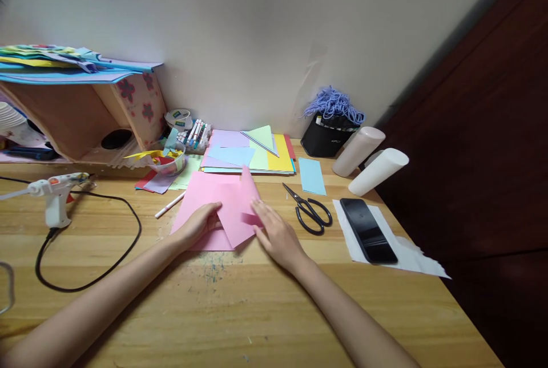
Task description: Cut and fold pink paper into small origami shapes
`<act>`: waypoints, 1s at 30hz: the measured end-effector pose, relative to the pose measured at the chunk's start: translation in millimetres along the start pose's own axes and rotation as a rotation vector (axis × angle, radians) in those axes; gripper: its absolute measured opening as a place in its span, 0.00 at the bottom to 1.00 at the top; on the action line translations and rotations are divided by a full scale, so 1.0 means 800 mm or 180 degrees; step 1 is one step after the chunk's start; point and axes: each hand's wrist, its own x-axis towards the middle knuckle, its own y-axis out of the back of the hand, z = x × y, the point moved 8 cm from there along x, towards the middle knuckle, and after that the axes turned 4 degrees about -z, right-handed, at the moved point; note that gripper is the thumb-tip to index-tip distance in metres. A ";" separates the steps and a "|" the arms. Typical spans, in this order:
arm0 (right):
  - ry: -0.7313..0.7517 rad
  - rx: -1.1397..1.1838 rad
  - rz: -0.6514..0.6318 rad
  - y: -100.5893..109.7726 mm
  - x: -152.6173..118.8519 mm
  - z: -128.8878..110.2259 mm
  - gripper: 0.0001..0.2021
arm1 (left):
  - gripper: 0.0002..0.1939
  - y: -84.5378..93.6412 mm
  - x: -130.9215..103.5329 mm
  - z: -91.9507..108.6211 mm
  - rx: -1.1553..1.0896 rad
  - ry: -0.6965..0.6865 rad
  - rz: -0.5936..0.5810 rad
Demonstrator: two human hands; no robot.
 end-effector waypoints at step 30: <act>-0.1007 0.2352 0.0542 0.008 -0.011 0.015 0.29 | 0.18 -0.031 -0.018 0.003 0.0643 0.0197 -0.0404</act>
